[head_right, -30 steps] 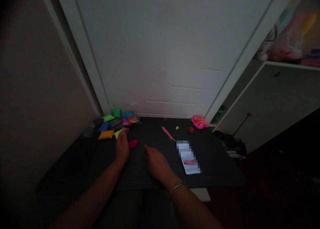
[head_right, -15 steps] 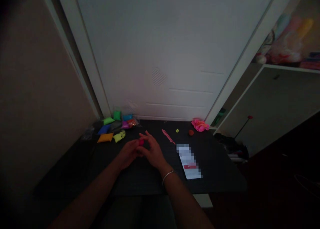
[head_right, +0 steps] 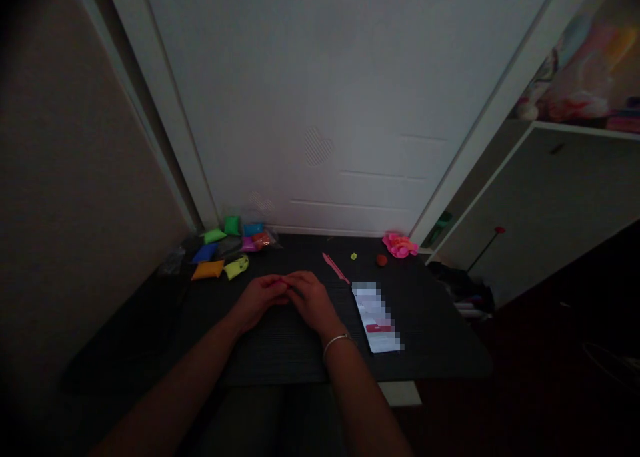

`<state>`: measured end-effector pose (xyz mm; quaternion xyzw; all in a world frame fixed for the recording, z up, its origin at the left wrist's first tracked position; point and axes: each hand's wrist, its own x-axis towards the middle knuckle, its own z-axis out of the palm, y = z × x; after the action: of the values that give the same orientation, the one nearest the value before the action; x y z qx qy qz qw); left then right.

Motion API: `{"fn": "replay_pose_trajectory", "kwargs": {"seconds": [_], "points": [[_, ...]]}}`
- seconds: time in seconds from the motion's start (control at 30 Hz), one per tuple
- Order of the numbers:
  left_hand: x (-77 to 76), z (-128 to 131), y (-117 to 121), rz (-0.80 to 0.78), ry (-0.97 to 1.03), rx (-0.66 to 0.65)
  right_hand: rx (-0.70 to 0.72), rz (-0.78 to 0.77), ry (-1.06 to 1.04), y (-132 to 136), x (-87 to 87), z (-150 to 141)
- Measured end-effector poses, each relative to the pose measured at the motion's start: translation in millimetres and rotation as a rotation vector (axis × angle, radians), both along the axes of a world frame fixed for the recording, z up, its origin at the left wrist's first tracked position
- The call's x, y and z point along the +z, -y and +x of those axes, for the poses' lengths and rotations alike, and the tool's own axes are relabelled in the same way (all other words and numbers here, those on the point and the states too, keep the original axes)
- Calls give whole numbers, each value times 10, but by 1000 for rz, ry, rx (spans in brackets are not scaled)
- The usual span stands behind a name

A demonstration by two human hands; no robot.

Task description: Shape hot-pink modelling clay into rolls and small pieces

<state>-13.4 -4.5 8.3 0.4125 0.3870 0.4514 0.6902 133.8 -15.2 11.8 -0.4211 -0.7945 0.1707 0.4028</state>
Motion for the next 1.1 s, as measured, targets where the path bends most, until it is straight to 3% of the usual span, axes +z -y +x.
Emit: {"fn": "replay_pose_trajectory", "kwargs": {"seconds": [0.4,0.83,0.97,1.1], "points": [[-10,0,-25,13,-26,26,-49,3,16,43,30,-28],[-17,36,-19,-14,89,88,-100,0,-112,43,0,-76],[-4,50,-13,-18,111,133,-203,-175,-307,-13,-40,-71],[11,38,1,-11,152,130,-153,-498,-671,-68,-59,-46]]}}
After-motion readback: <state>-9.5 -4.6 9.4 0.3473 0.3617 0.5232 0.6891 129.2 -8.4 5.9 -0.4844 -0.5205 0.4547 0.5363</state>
